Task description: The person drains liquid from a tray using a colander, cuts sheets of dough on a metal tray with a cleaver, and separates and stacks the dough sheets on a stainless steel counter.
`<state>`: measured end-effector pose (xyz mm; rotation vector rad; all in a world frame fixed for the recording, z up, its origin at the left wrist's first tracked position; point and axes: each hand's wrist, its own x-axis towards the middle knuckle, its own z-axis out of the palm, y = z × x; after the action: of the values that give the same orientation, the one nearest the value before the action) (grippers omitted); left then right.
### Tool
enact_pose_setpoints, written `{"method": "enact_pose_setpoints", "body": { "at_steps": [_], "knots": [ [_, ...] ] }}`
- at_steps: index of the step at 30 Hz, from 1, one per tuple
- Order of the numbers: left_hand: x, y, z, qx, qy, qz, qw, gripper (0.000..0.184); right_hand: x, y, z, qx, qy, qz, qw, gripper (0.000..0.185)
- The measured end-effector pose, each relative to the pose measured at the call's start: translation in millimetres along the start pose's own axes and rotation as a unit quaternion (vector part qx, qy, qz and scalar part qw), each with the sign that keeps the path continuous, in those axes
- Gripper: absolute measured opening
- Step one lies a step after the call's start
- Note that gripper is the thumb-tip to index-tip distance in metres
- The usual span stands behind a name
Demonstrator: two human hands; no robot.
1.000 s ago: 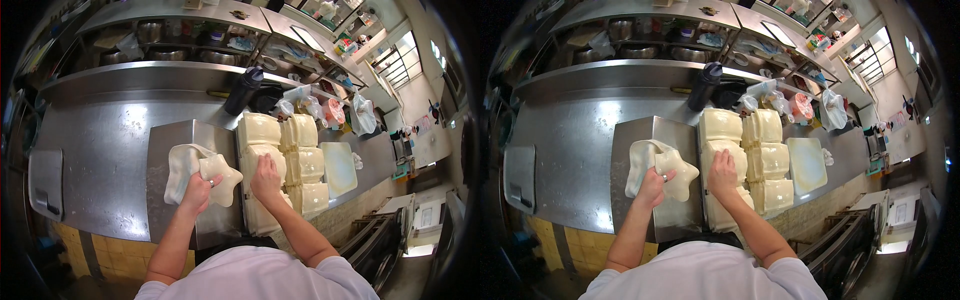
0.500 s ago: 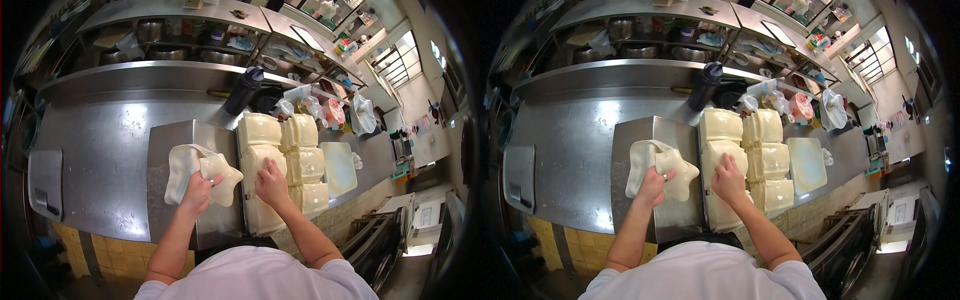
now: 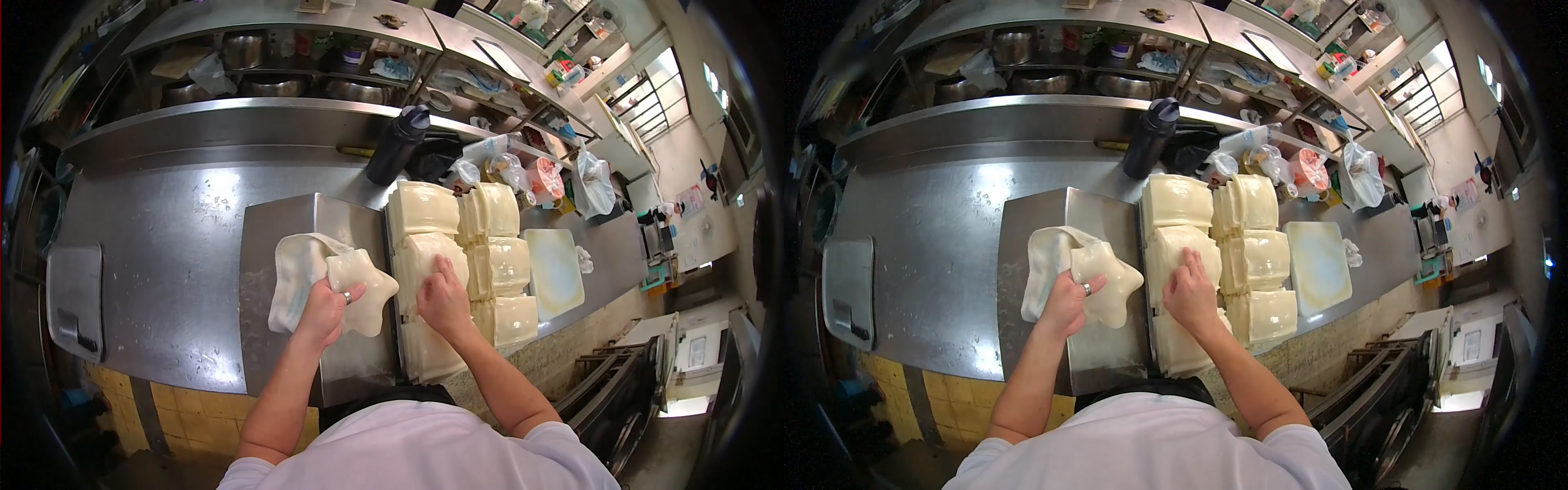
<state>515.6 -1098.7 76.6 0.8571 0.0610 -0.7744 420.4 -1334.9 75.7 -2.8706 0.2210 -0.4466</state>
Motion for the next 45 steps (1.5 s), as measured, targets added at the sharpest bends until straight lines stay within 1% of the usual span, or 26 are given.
{"method": "enact_pose_setpoints", "body": {
  "at_steps": [4, 7, 10, 13, 16, 20, 25, 28, 31, 37, 40, 45],
  "knots": [
    [-0.9, 1.1, 0.5, -0.004, 0.001, 0.000, 1.000, 0.032, -0.5, 0.6, 2.8, 0.010, 0.006, 0.020, 1.000, 0.017],
    [-0.6, 0.5, 0.2, -0.004, 0.004, -0.001, 1.000, 0.032, 0.9, 0.8, 0.7, 0.034, -0.011, 0.051, 0.998, 0.024],
    [-0.6, 0.2, 0.6, -0.002, 0.006, 0.003, 1.000, 0.031, 0.0, 2.0, 3.7, -0.006, 0.033, 0.006, 0.999, 0.028],
    [-0.1, -0.9, 0.2, -0.004, 0.005, 0.001, 1.000, 0.031, -2.7, 2.6, 8.1, -0.035, 0.045, -0.009, 0.998, 0.028],
    [0.4, -2.2, 1.0, -0.003, 0.002, 0.000, 1.000, 0.030, -3.4, 1.4, 1.3, -0.041, 0.011, -0.010, 0.999, 0.030],
    [-0.2, 0.2, 6.5, 0.002, 0.006, -0.002, 1.000, 0.029, -2.0, -2.0, -0.2, -0.067, -0.029, 0.014, 0.997, 0.035],
    [2.6, -2.6, 8.5, 0.003, -0.002, 0.002, 1.000, 0.028, -2.0, -0.9, 3.1, -0.090, -0.053, 0.016, 0.994, 0.039],
    [2.3, -1.8, 10.7, 0.000, -0.005, -0.001, 1.000, 0.028, -1.6, -0.6, -0.8, -0.090, -0.037, 0.009, 0.995, 0.038],
    [2.5, -2.2, 11.2, -0.002, -0.004, 0.001, 1.000, 0.027, -5.3, -1.5, -8.5, -0.051, -0.001, -0.004, 0.999, 0.036],
    [3.5, -5.1, 9.8, 0.000, 0.000, 0.001, 1.000, 0.027, -16.1, 19.0, -12.3, -0.024, 0.055, -0.062, 0.996, 0.036],
    [3.8, -3.7, 11.2, 0.002, -0.002, -0.004, 1.000, 0.028, -13.6, 16.8, -30.2, -0.058, 0.017, -0.075, 0.995, 0.034],
    [5.4, -5.5, 14.7, 0.006, -0.002, -0.007, 1.000, 0.027, -9.2, 24.2, -28.6, 0.057, 0.024, -0.063, 0.996, 0.030]
  ]
}}
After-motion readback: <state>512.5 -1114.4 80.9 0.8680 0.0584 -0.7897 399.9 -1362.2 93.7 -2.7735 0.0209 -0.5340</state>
